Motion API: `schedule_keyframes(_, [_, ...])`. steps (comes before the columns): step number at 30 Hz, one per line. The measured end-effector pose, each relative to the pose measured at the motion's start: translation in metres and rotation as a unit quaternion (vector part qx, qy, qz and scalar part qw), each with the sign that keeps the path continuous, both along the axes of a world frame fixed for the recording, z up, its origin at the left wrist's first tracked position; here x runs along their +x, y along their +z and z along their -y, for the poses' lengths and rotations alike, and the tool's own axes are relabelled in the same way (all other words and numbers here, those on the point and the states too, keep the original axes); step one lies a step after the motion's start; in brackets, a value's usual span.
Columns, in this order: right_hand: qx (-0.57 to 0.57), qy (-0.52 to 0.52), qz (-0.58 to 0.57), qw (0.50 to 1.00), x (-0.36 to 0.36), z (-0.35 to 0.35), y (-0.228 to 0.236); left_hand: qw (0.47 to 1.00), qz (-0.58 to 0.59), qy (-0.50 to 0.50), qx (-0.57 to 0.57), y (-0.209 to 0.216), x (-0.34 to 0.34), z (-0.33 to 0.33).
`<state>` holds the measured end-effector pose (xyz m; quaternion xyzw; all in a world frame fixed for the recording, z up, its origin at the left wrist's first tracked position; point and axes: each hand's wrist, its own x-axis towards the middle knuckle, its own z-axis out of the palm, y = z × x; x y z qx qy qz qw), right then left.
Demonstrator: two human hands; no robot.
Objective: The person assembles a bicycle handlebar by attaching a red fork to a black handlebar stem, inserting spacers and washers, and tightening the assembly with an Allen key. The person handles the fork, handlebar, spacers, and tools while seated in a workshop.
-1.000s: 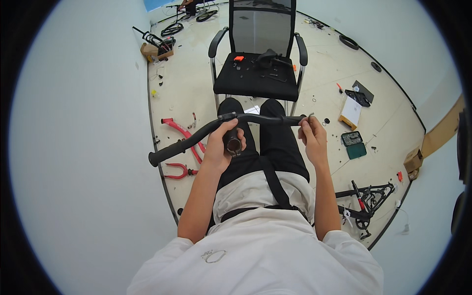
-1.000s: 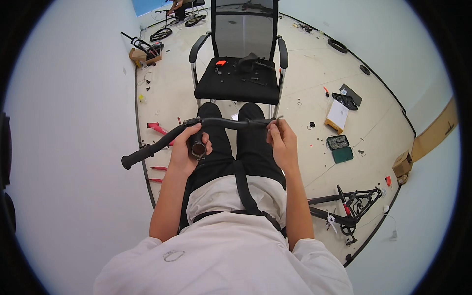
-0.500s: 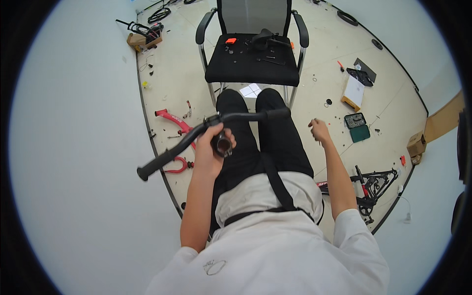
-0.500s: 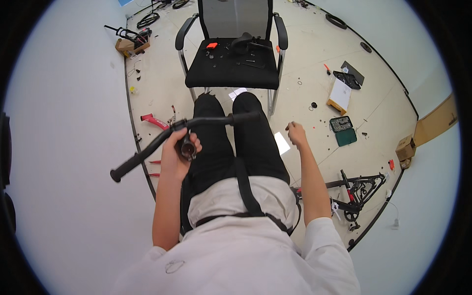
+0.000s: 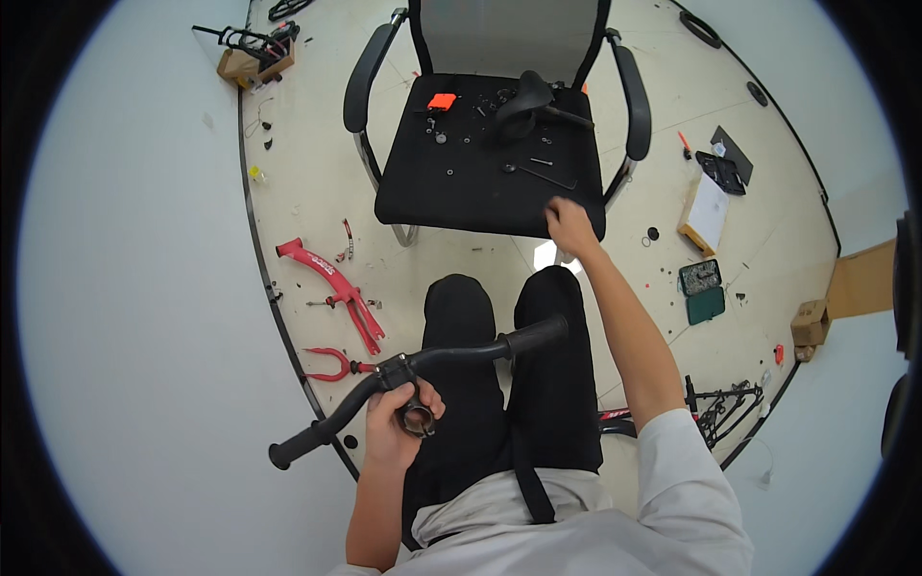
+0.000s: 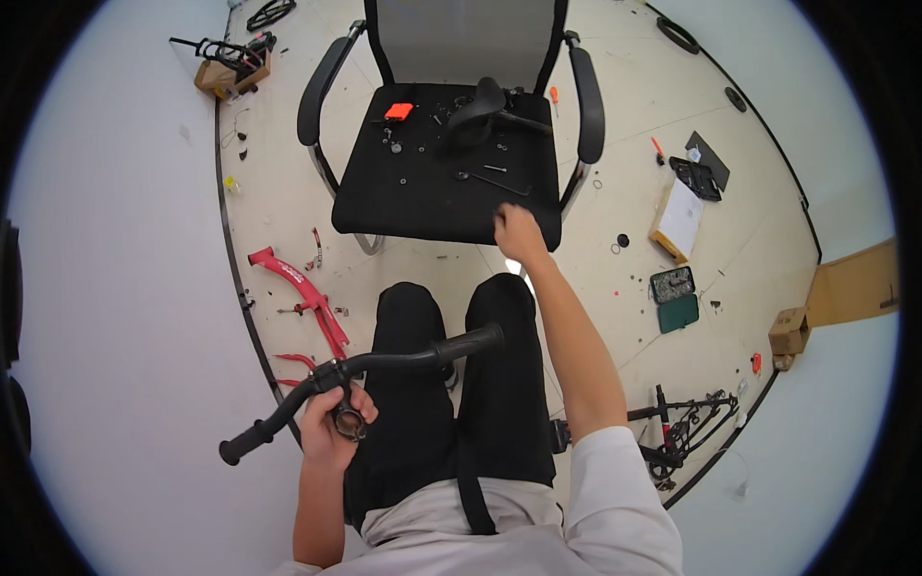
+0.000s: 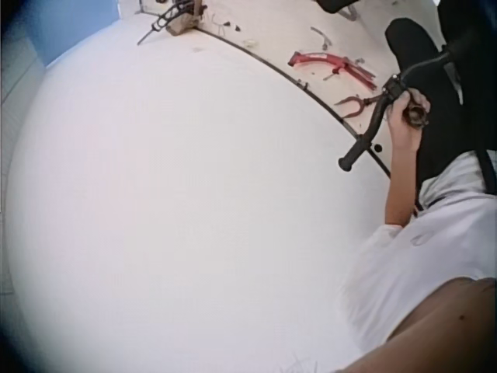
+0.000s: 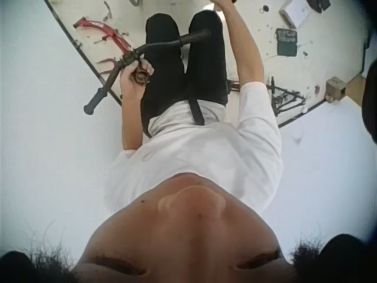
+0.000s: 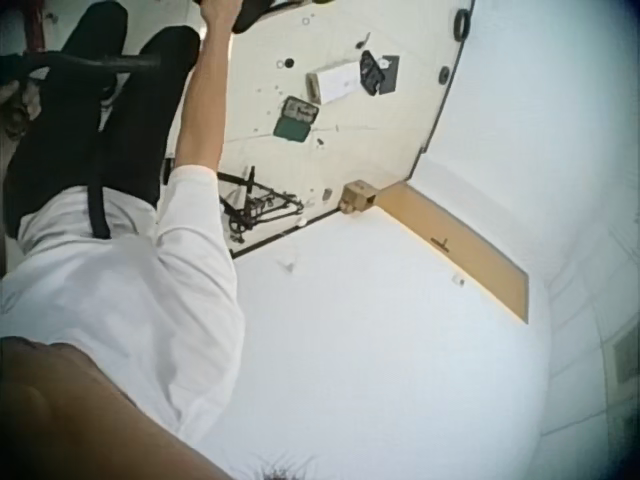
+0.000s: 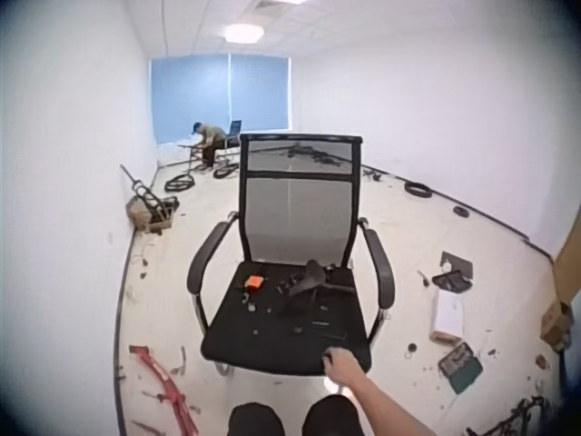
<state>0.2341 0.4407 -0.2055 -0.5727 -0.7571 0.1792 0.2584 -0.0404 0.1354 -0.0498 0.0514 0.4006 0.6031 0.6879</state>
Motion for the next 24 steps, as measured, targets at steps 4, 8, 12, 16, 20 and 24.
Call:
schedule_keyframes(4, [0.074, -0.058, -0.027, 0.995, -0.033, -0.033, 0.055, 0.999, -0.04, -0.004, -0.007, 0.007, -0.001, -0.039])
schedule_keyframes(8, [-0.048, 0.261, -0.177, 0.948, -0.053, 0.055, 0.137, 0.999, -0.05, 0.005, -0.009, -0.001, -0.006, -0.056])
schedule_keyframes(12, [-0.039, 0.237, 0.071, 0.968, -0.029, 0.158, 0.158, 0.996, 0.0, -0.077, 0.035, 0.002, 0.007, -0.064])
schedule_keyframes(16, [0.014, 0.129, 0.115, 0.985, 0.008, 0.196, 0.143, 0.951, -0.206, -0.215, 0.086, 0.02, 0.015, -0.049])
schedule_keyframes(20, [0.052, 0.064, 0.185, 0.979, 0.045, 0.231, 0.172, 0.751, -0.595, -0.194, 0.209, 0.071, 0.005, 0.0])
schedule_keyframes(24, [0.075, 0.038, 0.266, 0.96, 0.07, 0.256, 0.231, 0.371, -0.873, -0.019, 0.316, 0.108, -0.022, 0.025])
